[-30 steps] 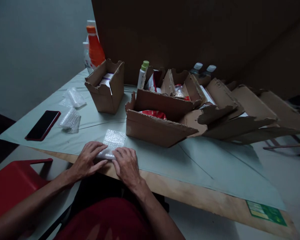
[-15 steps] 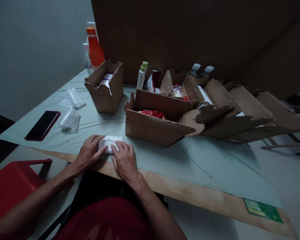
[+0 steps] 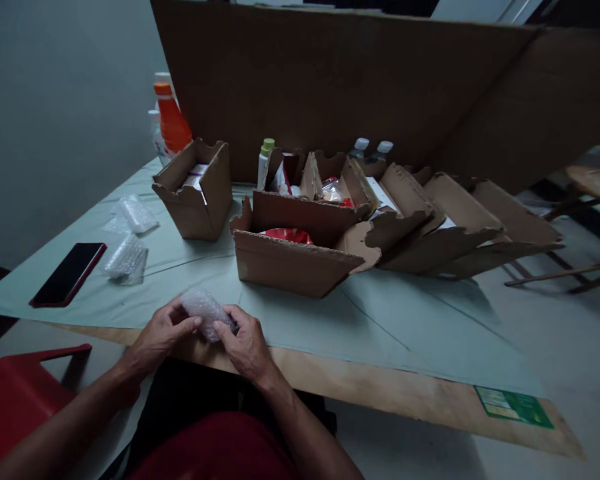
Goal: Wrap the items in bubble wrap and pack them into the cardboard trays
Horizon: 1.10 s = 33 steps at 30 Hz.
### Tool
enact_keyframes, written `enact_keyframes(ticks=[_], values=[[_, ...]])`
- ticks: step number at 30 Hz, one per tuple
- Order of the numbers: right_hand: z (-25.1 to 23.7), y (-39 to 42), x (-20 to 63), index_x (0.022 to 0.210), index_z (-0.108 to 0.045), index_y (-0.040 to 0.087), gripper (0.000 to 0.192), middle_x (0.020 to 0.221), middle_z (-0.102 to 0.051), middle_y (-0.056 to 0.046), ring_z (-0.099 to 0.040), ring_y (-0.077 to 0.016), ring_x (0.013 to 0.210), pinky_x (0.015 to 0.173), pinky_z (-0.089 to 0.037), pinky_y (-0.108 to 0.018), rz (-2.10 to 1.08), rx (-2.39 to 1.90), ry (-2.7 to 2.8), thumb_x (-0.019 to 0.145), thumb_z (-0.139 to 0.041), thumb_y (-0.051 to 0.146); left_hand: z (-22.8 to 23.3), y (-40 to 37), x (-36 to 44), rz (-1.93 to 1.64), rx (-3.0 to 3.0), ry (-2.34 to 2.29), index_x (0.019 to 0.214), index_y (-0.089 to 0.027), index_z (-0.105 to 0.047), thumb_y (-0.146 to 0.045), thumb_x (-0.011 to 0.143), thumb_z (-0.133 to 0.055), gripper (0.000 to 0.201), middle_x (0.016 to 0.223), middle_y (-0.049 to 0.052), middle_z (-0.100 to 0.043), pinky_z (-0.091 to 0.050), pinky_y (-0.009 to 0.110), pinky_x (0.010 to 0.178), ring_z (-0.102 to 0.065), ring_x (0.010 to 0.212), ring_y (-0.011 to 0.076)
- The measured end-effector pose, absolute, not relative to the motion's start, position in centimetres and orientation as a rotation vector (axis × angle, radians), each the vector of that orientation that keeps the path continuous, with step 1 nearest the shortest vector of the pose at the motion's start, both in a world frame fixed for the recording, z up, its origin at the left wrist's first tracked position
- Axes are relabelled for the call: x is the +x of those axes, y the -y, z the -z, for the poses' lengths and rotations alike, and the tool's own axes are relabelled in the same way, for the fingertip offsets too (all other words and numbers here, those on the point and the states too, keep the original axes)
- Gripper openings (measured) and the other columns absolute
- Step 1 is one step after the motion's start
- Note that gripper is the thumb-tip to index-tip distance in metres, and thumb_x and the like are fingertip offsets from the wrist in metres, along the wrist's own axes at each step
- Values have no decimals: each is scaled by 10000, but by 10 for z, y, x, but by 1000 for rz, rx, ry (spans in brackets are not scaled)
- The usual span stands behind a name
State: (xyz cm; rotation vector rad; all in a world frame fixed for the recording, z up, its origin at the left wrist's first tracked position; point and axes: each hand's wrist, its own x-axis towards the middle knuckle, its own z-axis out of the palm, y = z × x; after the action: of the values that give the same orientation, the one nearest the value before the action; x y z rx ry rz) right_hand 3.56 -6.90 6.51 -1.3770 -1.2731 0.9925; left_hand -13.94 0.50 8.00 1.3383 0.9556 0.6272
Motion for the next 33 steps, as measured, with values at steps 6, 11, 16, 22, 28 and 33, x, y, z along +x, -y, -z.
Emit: enact_keyframes(ticks=[6,11,16,22,28,33], values=[[-68,89,61,1185,-675,195,403,1067,-716,-34,-643,-180,926,826,-503,-267,-1047,-1373,1222,794,-688,290,-76,1,-121,-557,1301,-867,1006,-150,-673,-422,727,-773,402,922,53,-727,-519,328,848,-657,905,222],[-71,100,70,1113,-687,192,290,928,-695,-16,-620,-145,789,719,-511,-235,-1016,-1331,1088,855,-646,319,-74,4,-102,-594,1349,-782,1007,-146,-663,-481,760,-771,430,910,64,-713,-539,322,801,-659,861,217],[-102,114,113,1133,-680,196,315,902,-714,-26,-648,-149,748,668,-540,-234,-816,-1359,1004,875,-688,377,-103,-10,-82,-981,1869,-667,1341,-209,-558,-428,917,-631,483,1255,124,-647,-548,369,913,-644,1088,247],[-181,122,195,1248,-659,237,428,1127,-731,-51,-695,-183,893,747,-576,-270,-144,-1508,1163,858,-757,385,-143,-48,-31,-1416,2565,-640,1443,-206,-457,-186,881,-659,597,1483,170,-512,-397,536,1151,-439,1431,328],[-242,96,243,1268,-679,269,380,1113,-754,-47,-709,-240,895,734,-542,-330,304,-2011,1699,891,-638,292,-135,-53,-14,-1387,2700,-526,993,-190,-629,-58,849,-617,196,1100,89,-720,-436,525,1086,-542,1319,327],[-256,39,226,1059,-753,180,258,910,-773,-127,-728,-311,817,654,-492,-349,245,-2680,2071,869,-596,255,-133,-49,-17,-1370,2718,-543,989,-198,-635,-65,839,-618,202,1025,73,-722,-443,533,1059,-603,1193,311]])
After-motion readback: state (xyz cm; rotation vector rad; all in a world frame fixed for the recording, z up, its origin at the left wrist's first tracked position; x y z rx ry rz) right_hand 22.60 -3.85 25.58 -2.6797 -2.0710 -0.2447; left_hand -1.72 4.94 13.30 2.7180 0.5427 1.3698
